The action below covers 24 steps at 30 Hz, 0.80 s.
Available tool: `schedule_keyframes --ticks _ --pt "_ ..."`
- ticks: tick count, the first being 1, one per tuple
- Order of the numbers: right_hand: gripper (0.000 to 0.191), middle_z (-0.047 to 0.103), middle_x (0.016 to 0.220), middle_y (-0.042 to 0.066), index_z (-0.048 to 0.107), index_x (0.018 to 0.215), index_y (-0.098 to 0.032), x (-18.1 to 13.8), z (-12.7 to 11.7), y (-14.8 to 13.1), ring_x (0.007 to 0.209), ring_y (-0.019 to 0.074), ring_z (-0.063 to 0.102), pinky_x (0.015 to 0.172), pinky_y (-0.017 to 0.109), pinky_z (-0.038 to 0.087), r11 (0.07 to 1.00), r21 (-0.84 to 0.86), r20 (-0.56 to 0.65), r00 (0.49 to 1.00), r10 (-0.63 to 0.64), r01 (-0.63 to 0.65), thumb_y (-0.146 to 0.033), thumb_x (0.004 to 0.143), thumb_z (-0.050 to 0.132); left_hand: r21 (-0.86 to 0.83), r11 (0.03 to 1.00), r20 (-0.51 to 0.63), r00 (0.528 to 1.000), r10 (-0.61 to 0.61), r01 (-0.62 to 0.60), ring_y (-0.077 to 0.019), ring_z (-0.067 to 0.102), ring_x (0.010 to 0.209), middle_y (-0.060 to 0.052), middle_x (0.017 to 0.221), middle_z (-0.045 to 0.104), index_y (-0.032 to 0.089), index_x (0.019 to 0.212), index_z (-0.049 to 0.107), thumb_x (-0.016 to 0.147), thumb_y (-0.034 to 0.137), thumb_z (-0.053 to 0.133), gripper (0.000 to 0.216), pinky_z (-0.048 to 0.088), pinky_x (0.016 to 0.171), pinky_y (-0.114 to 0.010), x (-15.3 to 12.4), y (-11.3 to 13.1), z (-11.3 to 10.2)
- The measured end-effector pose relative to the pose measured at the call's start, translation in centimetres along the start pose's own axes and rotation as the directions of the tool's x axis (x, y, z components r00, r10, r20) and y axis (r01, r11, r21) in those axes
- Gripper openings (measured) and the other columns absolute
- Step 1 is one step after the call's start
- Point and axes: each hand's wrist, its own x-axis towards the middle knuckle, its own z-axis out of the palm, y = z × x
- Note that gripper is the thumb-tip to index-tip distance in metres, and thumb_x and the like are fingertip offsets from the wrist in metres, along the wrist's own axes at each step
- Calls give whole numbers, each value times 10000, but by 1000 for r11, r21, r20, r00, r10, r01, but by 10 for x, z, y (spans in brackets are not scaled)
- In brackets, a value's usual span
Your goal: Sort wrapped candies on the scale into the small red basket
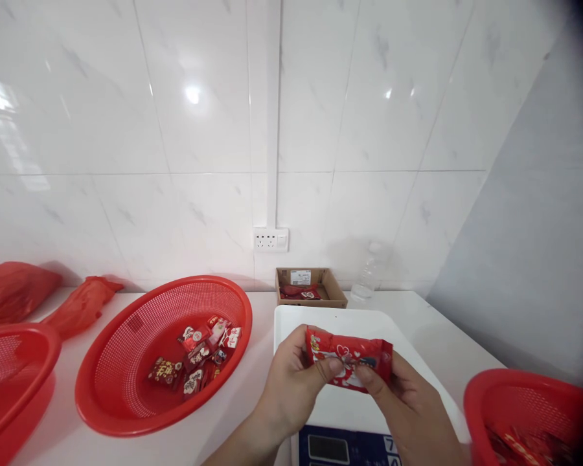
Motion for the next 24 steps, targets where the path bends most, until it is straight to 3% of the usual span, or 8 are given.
schedule_keyframes --ticks 5,9,12,16,24 --pt "378 720 842 59 667 964 -208 1 -4 -6 747 224 660 673 309 548 1000 8 148 989 27 -29 -472 695 642 -3 1000 -25 1000 2 -2 -162 582 755 -40 806 654 137 883 572 692 269 713 272 446 710 -287 0 0 0" --pt "332 712 809 57 671 924 -209 1 -5 -9 764 237 653 698 335 542 998 -59 95 995 30 -25 -459 712 624 -25 999 -34 999 -39 38 -128 571 725 -7 795 634 162 889 547 652 229 747 317 440 684 -252 2 -2 -1" --pt "280 704 766 39 662 860 -211 1 -5 -7 736 228 652 680 313 540 999 -40 14 1000 -5 5 -442 702 637 -67 997 23 999 -42 44 -147 578 803 -28 908 628 177 979 528 612 199 775 443 448 740 -283 3 -3 -1" --pt "266 695 731 22 641 858 -210 0 -4 -1 687 203 644 655 281 538 1000 -17 -51 999 -8 7 -404 680 669 -64 998 54 998 -21 25 -154 580 776 -52 877 630 144 929 546 644 224 753 361 449 718 -288 3 -4 0" --pt "319 715 893 38 619 956 -227 -2 6 -5 806 225 664 728 323 547 969 242 7 999 49 -49 -339 671 707 -95 994 -22 999 48 -50 -108 563 685 -4 767 633 161 868 517 659 225 746 316 440 635 -227 -1 1 6"
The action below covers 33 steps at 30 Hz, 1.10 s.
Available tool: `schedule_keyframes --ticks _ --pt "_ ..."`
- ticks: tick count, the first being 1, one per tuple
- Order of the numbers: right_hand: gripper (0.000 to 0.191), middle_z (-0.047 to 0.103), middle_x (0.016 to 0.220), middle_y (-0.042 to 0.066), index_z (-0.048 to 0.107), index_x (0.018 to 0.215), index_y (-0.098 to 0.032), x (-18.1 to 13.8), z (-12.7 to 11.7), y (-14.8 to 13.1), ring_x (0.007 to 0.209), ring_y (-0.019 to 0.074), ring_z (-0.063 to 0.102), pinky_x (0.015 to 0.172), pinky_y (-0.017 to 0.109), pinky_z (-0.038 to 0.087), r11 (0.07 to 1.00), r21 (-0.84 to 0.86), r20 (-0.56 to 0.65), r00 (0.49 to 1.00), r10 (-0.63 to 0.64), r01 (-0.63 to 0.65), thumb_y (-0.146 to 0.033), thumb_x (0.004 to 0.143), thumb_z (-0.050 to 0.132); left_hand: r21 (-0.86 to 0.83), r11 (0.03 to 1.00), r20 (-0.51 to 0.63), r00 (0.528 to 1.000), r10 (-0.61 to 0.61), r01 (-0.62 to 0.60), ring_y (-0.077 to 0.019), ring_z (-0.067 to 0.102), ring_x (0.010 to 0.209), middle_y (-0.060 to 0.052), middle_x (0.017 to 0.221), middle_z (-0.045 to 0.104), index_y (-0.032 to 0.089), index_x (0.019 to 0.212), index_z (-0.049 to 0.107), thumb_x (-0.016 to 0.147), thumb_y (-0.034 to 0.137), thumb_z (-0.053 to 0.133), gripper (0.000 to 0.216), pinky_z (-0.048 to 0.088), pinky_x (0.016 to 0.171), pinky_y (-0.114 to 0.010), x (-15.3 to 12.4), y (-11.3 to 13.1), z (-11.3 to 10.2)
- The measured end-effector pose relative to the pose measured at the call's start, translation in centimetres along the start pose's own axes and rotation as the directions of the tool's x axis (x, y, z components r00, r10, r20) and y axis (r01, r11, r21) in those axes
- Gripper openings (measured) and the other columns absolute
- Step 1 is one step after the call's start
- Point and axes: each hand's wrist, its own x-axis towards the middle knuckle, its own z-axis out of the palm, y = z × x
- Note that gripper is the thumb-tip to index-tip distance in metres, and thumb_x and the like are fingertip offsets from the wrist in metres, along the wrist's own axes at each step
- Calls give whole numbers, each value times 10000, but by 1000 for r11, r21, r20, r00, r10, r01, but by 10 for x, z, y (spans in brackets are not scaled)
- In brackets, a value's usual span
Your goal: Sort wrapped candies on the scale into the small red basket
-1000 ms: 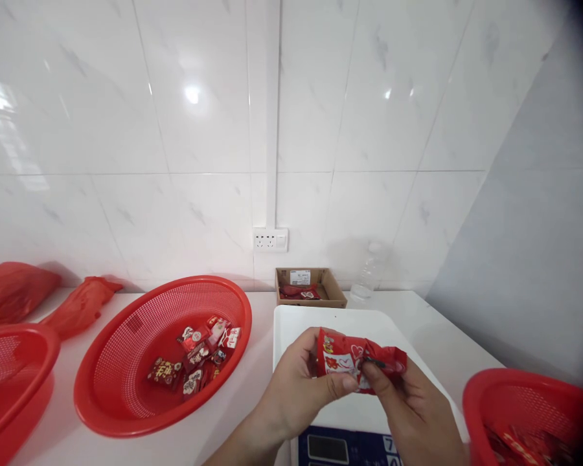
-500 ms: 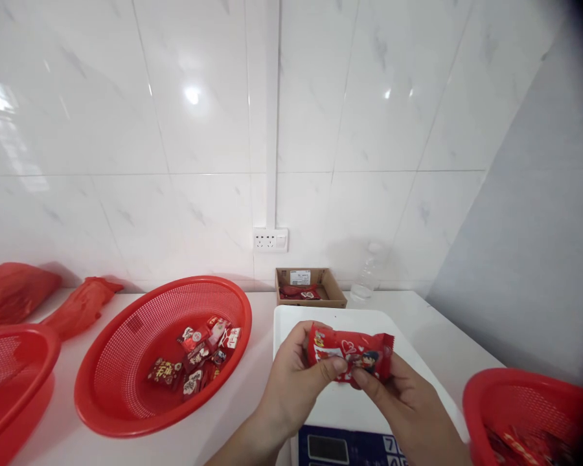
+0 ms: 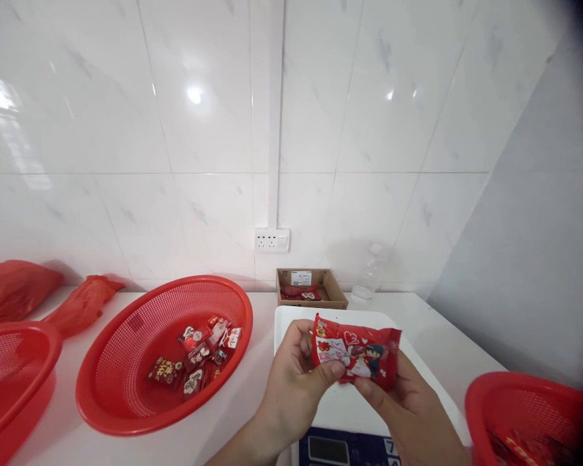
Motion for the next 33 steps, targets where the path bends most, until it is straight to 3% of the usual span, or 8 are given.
schedule_keyframes --ticks 5,8,14,19,25,29,33 --pt "305 705 960 43 609 975 -234 0 -5 7 864 217 656 755 302 544 999 -26 -4 999 -47 46 -314 695 700 -17 998 -27 998 -60 60 -117 587 719 16 781 627 198 957 489 587 161 789 478 453 679 -241 2 -5 -3" --pt "321 708 945 42 611 978 -231 1 -10 13 877 216 653 753 288 543 998 -32 -30 998 -63 62 -303 682 714 -42 994 24 995 -98 99 -121 598 762 10 832 631 212 1023 471 573 134 794 559 456 717 -250 2 -7 -6" --pt "385 712 912 26 609 982 -230 2 -5 13 790 189 654 688 267 544 1000 27 -115 993 0 3 -319 635 748 -52 998 30 999 -41 43 -93 592 724 -2 811 656 172 932 497 621 153 770 415 458 659 -205 2 -2 -1" --pt "362 722 860 14 627 928 -229 1 0 1 769 196 657 701 283 535 996 46 -63 995 76 -74 -358 612 748 -55 998 -16 1000 -6 5 -63 574 632 45 699 637 188 904 473 645 169 758 386 420 548 -146 -1 0 2" --pt "336 724 858 39 640 905 -208 1 -8 -2 816 230 660 736 305 530 986 -154 -5 998 65 -65 -405 641 703 -39 999 -41 999 -36 35 -84 586 661 48 707 615 204 954 463 620 150 769 456 450 605 -187 0 -4 -1" --pt "307 713 768 36 645 869 -203 1 -10 -3 762 232 660 678 285 538 965 -262 -34 999 -31 21 -426 659 667 -17 998 46 998 -54 55 -121 601 790 3 851 631 207 1031 466 615 135 770 521 459 730 -247 1 -5 -3" --pt "276 664 610 6 655 807 -211 -3 -4 -9 639 213 644 577 257 529 935 -354 -66 997 -45 19 -445 661 639 -31 997 95 993 -66 69 -142 610 813 -28 913 643 194 1033 476 620 126 763 508 464 744 -273 1 -4 -2"
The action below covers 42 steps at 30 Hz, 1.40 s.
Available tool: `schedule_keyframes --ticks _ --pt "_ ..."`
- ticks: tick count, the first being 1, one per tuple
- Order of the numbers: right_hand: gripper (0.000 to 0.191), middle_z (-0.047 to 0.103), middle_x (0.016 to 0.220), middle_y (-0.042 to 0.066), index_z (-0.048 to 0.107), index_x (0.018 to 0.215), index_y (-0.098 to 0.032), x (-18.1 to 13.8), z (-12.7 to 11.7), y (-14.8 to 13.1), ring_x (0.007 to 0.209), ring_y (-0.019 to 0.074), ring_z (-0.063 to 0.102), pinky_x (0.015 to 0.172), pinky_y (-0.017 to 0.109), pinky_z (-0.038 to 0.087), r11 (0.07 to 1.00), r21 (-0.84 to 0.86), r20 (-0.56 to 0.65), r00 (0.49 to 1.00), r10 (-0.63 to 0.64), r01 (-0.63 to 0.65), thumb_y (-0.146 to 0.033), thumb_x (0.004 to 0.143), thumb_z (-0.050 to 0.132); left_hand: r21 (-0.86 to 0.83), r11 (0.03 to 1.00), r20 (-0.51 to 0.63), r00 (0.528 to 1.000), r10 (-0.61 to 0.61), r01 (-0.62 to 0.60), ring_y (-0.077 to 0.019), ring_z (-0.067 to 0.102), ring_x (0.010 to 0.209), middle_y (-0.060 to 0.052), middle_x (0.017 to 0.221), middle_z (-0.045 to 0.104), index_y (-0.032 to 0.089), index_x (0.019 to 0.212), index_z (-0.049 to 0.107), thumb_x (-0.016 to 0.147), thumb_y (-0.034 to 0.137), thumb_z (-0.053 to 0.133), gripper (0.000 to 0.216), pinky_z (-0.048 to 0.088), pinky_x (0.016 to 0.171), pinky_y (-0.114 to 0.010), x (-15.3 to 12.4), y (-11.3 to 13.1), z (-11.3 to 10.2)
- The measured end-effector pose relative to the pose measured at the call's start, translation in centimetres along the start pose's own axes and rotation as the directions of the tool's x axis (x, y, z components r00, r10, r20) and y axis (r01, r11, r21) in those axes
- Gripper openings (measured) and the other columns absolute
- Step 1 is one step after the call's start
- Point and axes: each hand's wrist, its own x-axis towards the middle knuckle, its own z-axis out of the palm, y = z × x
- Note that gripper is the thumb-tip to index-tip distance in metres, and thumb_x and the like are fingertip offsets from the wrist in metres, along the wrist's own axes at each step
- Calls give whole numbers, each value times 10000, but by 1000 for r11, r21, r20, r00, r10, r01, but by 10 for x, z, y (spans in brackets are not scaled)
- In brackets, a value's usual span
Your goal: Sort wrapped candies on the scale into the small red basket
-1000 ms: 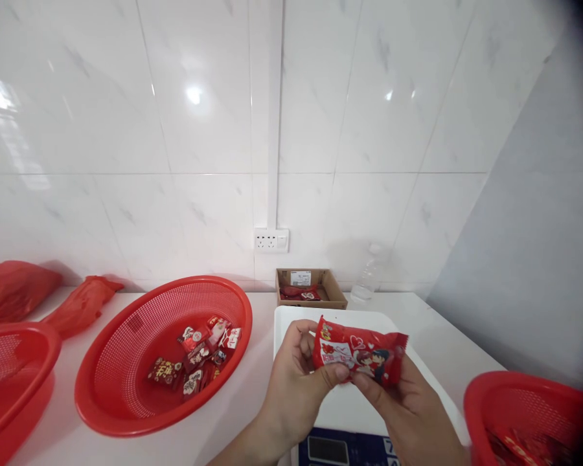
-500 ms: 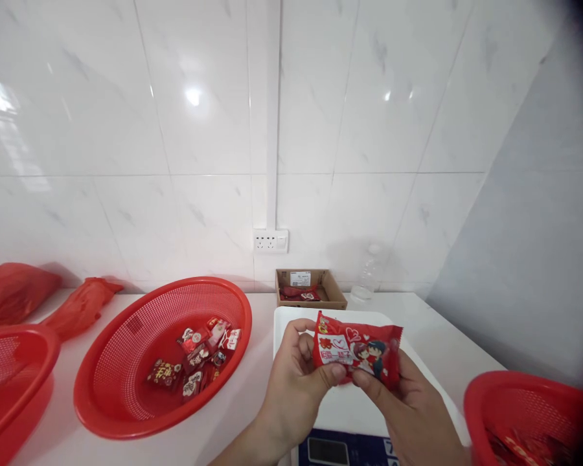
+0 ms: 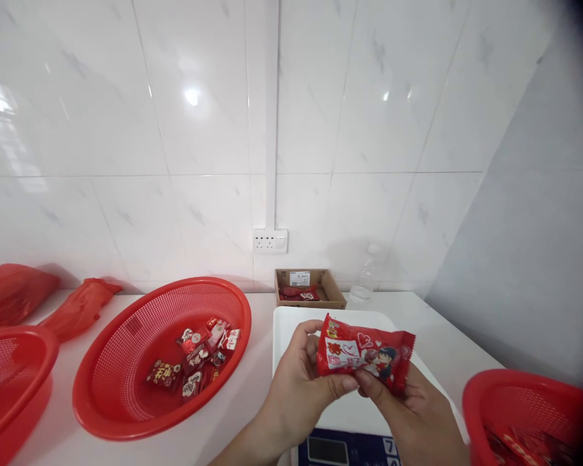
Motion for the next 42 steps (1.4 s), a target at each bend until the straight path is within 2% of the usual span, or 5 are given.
schedule_keyframes --ticks 5,13,24,33,42 --pt "296 690 660 5 657 842 -212 0 6 0 686 212 646 632 264 527 998 37 -56 997 59 -57 -423 634 655 20 999 -71 996 50 -48 -112 601 718 -9 835 660 183 976 510 656 123 730 393 466 696 -247 -1 2 3" --pt "316 705 697 47 676 776 -191 6 -8 7 617 201 617 577 275 513 999 -52 197 980 -7 17 -486 718 579 92 993 -80 994 76 -69 -116 598 751 -18 846 668 176 1007 535 668 132 724 390 455 690 -230 -1 6 -3" --pt "305 646 598 13 676 686 -210 0 -9 5 577 192 582 543 243 475 981 -163 1 994 -105 104 -488 725 556 95 995 -32 999 27 -24 -128 579 742 -22 826 637 187 1082 499 663 283 746 495 435 638 -225 0 6 -4" --pt "491 647 572 46 648 611 -193 5 -8 8 538 189 562 502 266 467 998 -56 129 991 -24 32 -638 727 476 112 992 -97 993 64 -53 -82 534 573 29 678 601 206 1079 477 709 291 708 445 385 527 -186 -3 8 -6" --pt "525 590 524 32 601 567 -196 5 -12 14 527 182 525 492 259 425 990 -144 -7 1000 3 -4 -657 751 431 191 981 -105 994 -12 32 -74 474 518 34 656 574 197 1141 400 665 363 728 601 364 480 -183 0 6 -5"
